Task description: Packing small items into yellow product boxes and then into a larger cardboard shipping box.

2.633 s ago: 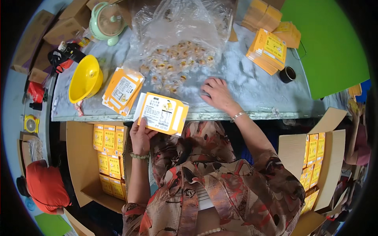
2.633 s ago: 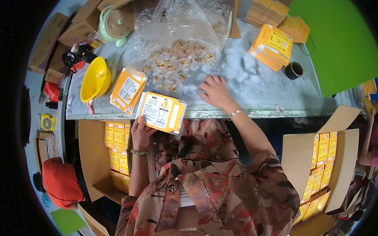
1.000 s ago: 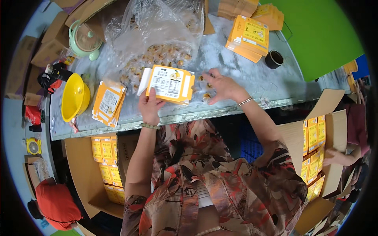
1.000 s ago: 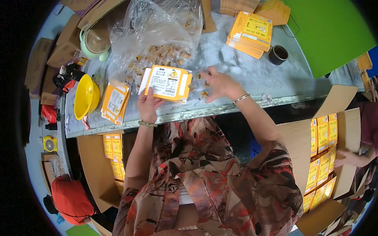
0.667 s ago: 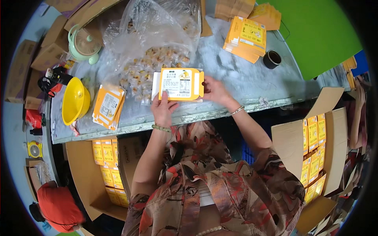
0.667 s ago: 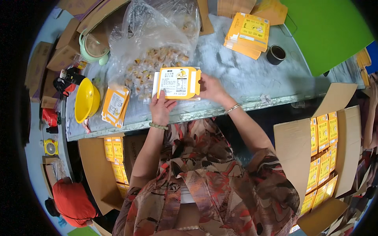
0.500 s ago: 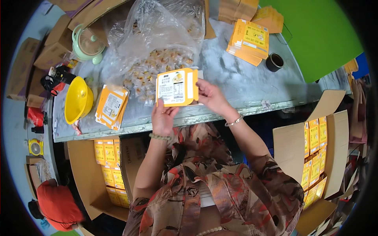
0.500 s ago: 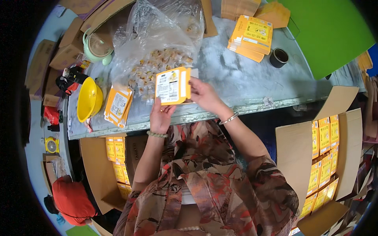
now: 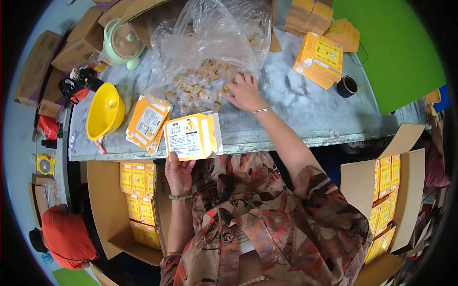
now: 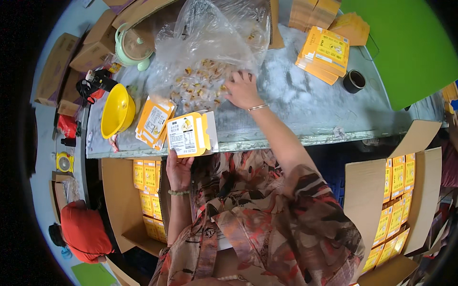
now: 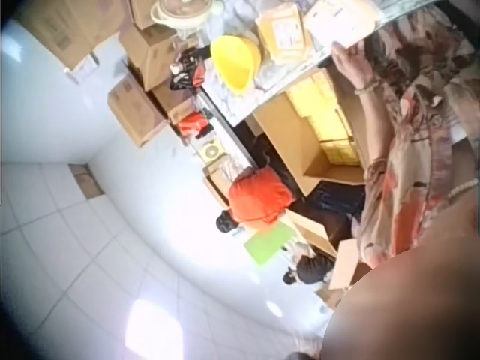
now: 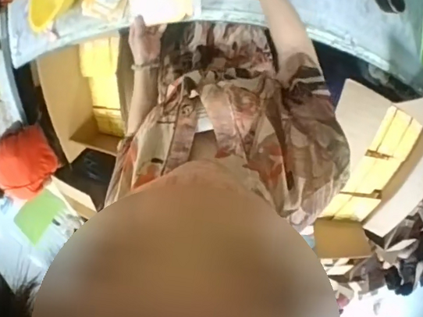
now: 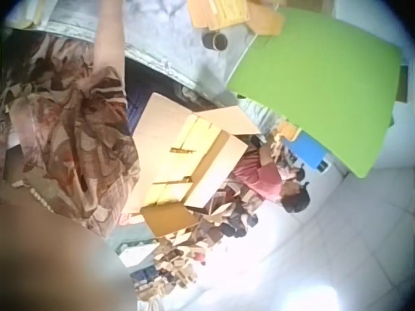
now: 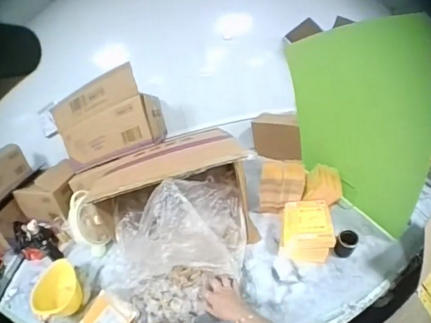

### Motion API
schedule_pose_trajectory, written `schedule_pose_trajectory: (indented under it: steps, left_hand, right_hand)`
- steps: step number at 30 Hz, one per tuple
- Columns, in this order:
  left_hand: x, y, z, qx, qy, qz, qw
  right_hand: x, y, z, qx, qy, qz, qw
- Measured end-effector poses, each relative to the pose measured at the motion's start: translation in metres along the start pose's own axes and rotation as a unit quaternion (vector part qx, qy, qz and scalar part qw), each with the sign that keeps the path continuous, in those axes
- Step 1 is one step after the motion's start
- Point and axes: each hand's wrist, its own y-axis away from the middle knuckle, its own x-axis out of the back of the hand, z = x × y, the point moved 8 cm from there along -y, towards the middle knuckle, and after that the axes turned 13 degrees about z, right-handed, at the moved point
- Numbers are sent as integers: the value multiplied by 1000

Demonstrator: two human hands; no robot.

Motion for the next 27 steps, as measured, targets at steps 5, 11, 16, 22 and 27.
schedule_pose_trajectory:
  steps: [5,11,16,22,27]
  left_hand:
    - [-3,-7,-9,14,-21,-2,1000]
    - [-17,-16,-19,21,-30,-7,999]
    - [-16,-19,-14,14,-16,-10,1000]
    - [-23,-14,-12,18,-17,-17,1000]
    - [-30,-10,-21,33,-27,-16,999]
  right_hand:
    - [29,55,22,62,-62,-7,996]
    - [68,83,64,29,-207,-61,976]
    - [102,84,111,-101,-290,-32,951]
    - [87,95,130,-249,-211,-101,940]
    - [74,93,90,-71,-161,-84,981]
